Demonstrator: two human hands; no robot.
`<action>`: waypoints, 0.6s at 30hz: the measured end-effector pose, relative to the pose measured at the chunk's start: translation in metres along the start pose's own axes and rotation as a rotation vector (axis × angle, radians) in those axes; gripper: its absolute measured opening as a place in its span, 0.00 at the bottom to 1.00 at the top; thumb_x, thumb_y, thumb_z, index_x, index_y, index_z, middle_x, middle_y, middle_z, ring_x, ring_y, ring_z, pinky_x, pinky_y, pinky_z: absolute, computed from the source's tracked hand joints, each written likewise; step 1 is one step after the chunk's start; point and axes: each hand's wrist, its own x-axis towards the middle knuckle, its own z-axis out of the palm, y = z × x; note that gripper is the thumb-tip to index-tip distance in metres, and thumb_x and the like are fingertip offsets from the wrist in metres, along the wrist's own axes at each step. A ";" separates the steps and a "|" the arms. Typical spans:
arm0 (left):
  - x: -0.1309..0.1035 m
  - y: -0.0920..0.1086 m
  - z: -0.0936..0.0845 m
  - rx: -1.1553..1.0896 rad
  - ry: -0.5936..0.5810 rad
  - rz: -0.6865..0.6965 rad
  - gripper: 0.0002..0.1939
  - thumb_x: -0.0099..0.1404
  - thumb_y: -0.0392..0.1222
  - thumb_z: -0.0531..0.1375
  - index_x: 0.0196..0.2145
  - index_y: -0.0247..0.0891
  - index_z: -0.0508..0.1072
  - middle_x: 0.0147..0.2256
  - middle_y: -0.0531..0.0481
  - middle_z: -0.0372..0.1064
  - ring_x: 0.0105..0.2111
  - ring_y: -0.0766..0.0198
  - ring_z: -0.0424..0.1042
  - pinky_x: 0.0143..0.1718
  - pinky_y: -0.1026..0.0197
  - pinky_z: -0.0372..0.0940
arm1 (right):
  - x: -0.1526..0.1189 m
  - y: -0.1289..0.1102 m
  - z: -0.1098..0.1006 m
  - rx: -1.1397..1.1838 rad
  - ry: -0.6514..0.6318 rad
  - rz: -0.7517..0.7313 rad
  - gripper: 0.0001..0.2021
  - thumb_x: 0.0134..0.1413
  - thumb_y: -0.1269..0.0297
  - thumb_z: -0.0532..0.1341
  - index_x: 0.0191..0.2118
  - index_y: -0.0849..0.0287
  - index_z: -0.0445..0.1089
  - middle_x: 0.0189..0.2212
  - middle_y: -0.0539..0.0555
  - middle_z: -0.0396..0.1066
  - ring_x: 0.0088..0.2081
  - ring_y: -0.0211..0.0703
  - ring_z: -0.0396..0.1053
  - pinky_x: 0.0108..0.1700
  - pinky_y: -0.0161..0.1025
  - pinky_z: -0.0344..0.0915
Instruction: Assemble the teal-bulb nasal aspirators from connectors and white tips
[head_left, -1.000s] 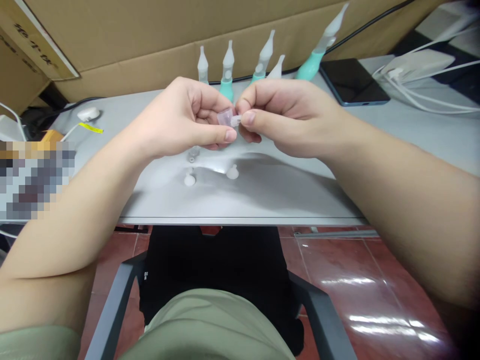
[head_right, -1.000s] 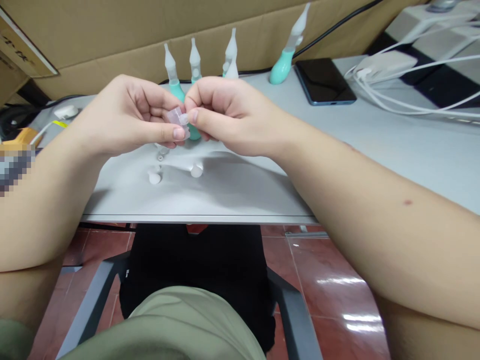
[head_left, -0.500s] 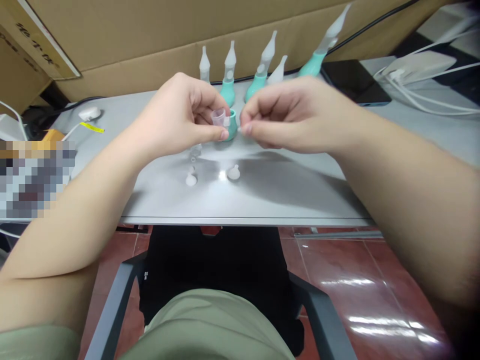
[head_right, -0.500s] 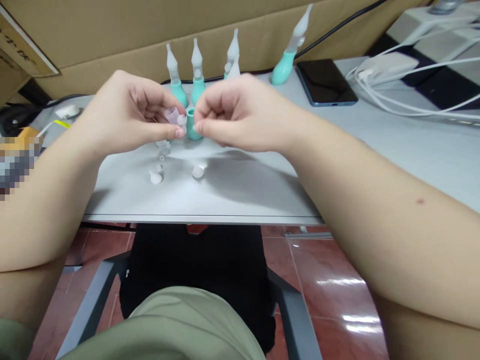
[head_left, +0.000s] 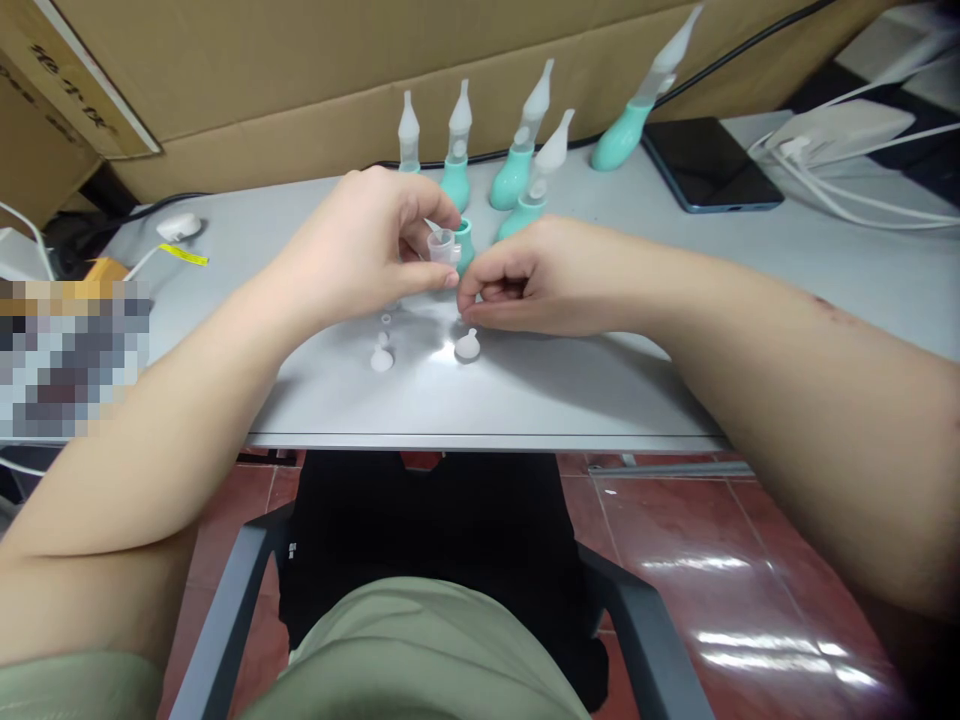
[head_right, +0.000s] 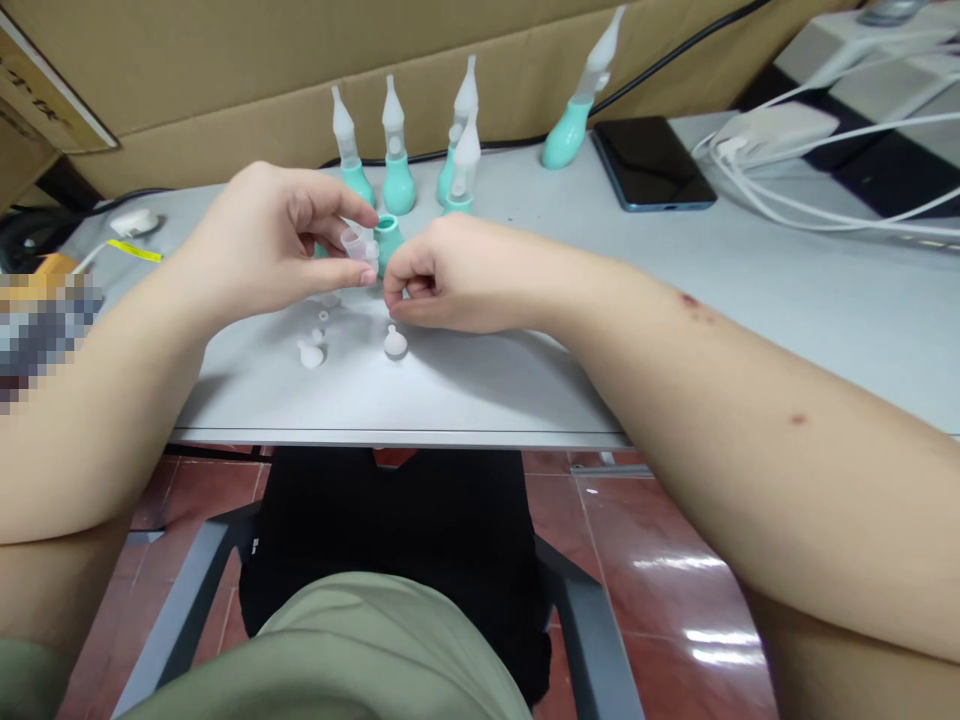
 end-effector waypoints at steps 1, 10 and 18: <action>0.000 0.001 0.000 0.004 -0.014 -0.012 0.17 0.60 0.47 0.84 0.46 0.49 0.90 0.39 0.50 0.90 0.41 0.49 0.86 0.49 0.42 0.76 | -0.001 0.002 -0.001 0.055 0.048 -0.013 0.11 0.72 0.74 0.75 0.36 0.55 0.82 0.26 0.45 0.68 0.29 0.39 0.61 0.37 0.45 0.58; -0.005 0.009 0.003 -0.058 -0.114 0.045 0.17 0.60 0.49 0.78 0.34 0.51 0.72 0.34 0.54 0.81 0.42 0.43 0.89 0.48 0.42 0.71 | 0.003 0.009 0.009 0.409 0.394 -0.252 0.11 0.62 0.63 0.86 0.48 0.51 0.91 0.40 0.51 0.84 0.32 0.42 0.68 0.37 0.47 0.64; -0.004 0.006 0.004 -0.083 -0.152 0.112 0.10 0.62 0.46 0.76 0.38 0.52 0.80 0.41 0.51 0.86 0.43 0.43 0.90 0.49 0.43 0.74 | 0.000 -0.001 0.010 0.281 0.347 -0.187 0.03 0.67 0.61 0.79 0.39 0.48 0.87 0.39 0.52 0.85 0.39 0.50 0.72 0.46 0.52 0.68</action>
